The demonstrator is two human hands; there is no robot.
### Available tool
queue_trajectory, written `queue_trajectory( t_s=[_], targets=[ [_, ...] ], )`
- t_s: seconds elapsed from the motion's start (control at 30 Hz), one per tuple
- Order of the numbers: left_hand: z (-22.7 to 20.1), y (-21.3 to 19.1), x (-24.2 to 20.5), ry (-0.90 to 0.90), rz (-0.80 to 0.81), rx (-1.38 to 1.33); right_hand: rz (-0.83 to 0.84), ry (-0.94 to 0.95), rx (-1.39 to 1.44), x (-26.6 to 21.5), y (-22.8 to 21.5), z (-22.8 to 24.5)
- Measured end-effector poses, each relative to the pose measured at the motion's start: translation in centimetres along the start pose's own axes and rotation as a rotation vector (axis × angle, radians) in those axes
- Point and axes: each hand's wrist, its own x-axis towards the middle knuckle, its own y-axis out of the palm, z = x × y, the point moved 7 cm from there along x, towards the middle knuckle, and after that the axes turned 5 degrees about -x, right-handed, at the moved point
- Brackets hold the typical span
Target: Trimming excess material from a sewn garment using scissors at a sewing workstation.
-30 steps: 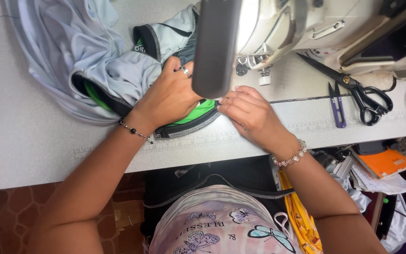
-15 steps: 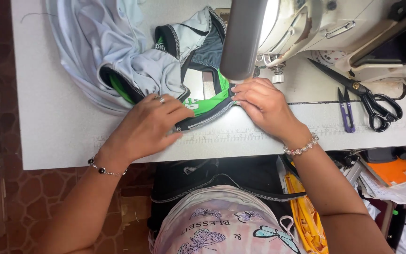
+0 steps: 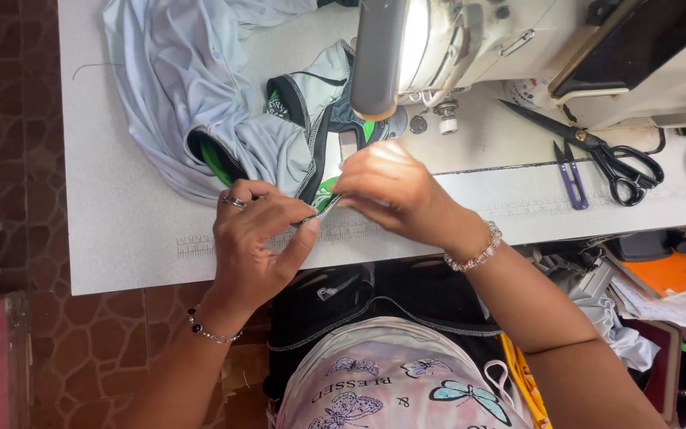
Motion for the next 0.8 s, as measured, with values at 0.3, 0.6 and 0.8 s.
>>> queue_trajectory(
  t_s=[0.3, 0.6, 0.8],
  targets=[
    [2.4, 4.2, 1.6, 0.285, 0.307, 0.304, 0.084, -0.055, -0.138, -3.5, -0.9, 1.5],
    [1.5, 10.5, 2.5, 0.181, 0.694, 0.244, 0.269, 0.147, -0.25, -12.3, 1.2, 0.1],
    [3.5, 11.7, 2.7, 0.267, 0.434, 0.533, 0.27, 0.17, -0.275, -13.3, 1.2, -0.1]
  ],
)
